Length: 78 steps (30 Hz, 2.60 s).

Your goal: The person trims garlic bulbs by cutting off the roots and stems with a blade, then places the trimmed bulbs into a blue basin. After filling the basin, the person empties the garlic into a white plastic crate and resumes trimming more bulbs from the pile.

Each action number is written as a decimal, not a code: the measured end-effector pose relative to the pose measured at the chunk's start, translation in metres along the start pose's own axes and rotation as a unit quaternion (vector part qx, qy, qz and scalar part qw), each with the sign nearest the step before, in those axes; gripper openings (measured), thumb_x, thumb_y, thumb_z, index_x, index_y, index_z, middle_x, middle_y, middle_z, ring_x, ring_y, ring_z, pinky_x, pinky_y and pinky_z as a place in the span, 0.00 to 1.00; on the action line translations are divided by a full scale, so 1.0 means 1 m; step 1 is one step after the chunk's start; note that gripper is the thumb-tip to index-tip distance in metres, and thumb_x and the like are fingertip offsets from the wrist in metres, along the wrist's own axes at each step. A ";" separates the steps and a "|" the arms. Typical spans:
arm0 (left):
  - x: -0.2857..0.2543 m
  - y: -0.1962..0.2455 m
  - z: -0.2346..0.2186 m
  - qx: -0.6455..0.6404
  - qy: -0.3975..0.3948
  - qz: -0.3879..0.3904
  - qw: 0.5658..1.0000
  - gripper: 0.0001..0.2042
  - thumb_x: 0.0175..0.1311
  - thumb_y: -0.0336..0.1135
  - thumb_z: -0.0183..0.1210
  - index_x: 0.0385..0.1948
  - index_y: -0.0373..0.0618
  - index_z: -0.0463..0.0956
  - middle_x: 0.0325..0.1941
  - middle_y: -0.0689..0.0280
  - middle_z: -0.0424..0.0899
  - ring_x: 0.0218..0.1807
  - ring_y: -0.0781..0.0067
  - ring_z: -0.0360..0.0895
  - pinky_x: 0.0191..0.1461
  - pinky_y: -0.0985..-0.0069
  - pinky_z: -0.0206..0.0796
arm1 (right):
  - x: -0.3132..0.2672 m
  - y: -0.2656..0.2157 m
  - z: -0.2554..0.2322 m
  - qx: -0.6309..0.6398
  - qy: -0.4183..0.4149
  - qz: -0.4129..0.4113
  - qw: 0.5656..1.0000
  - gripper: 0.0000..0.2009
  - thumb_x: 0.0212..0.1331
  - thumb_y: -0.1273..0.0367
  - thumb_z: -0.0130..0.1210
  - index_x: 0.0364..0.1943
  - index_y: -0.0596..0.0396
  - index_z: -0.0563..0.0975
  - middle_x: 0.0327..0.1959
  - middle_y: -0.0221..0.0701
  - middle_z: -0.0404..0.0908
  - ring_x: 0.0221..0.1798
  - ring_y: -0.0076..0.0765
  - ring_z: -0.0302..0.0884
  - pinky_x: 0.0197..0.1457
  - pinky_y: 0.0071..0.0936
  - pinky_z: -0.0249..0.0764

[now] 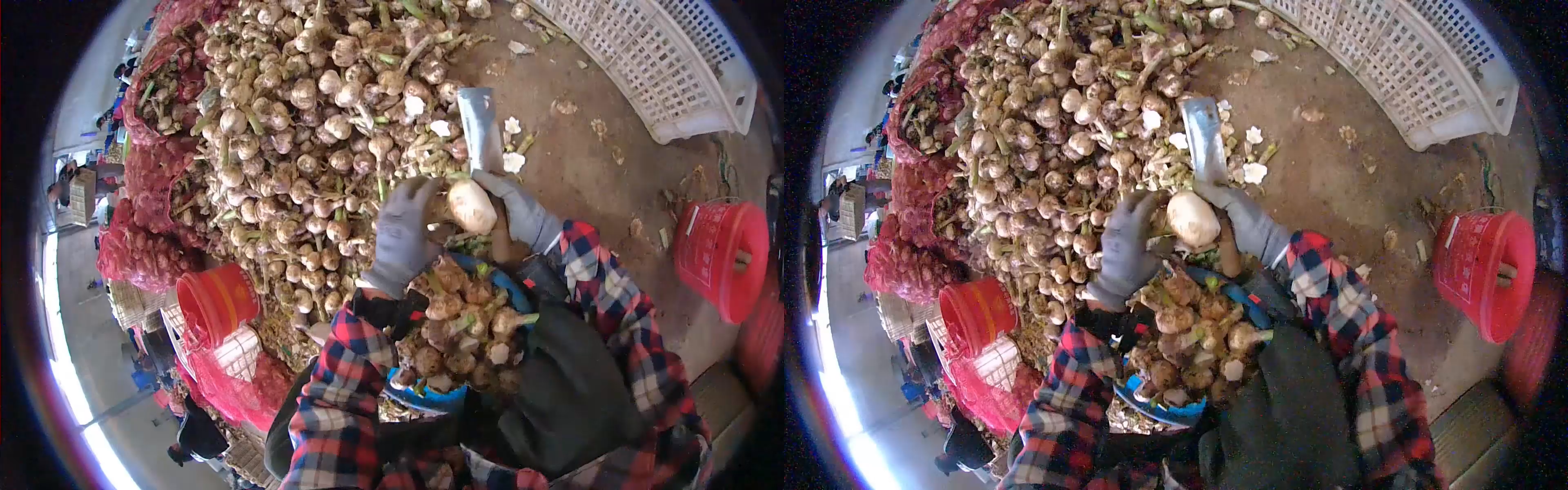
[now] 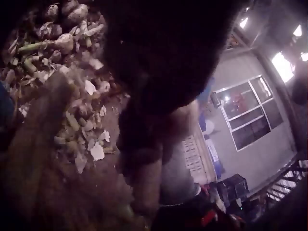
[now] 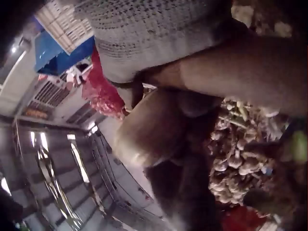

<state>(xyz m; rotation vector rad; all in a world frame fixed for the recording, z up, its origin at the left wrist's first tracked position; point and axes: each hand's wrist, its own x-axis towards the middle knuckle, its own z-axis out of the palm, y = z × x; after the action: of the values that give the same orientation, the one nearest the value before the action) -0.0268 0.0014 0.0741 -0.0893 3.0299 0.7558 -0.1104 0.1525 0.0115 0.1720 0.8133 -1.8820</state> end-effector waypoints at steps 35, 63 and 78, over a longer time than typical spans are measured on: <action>0.034 -0.153 0.052 -0.335 -0.058 -0.182 0.923 0.13 0.46 0.38 0.54 0.27 0.36 0.71 0.23 0.62 0.75 0.24 0.71 0.72 0.28 0.78 0.64 | 0.023 0.000 -0.090 -0.687 0.207 0.174 0.675 0.22 0.39 0.57 0.47 0.42 0.52 0.69 0.46 0.40 0.67 0.48 0.44 0.65 0.51 0.32 0.60; 0.000 0.001 0.001 -0.335 0.044 -0.094 0.937 0.16 0.37 0.31 0.60 0.33 0.40 0.71 0.29 0.64 0.76 0.32 0.76 0.73 0.38 0.81 0.64 | 0.036 0.028 -0.110 -0.545 0.208 0.029 0.812 0.16 0.45 0.60 0.50 0.35 0.55 0.70 0.22 0.31 0.73 0.26 0.31 0.71 0.29 0.27 0.68; 0.013 0.011 0.029 -0.552 -0.039 -0.204 0.808 0.15 0.54 0.37 0.45 0.41 0.40 0.66 0.39 0.63 0.72 0.39 0.71 0.70 0.42 0.77 0.63 | 0.007 -0.026 0.007 -0.551 0.091 -0.061 0.828 0.21 0.34 0.54 0.55 0.35 0.48 0.74 0.34 0.32 0.75 0.38 0.34 0.71 0.45 0.26 0.64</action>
<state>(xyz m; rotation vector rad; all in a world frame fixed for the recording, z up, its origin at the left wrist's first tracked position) -0.0406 0.0235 0.0532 -0.6471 1.9272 2.1839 -0.1341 0.1497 0.0253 -0.4429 1.9418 -1.2398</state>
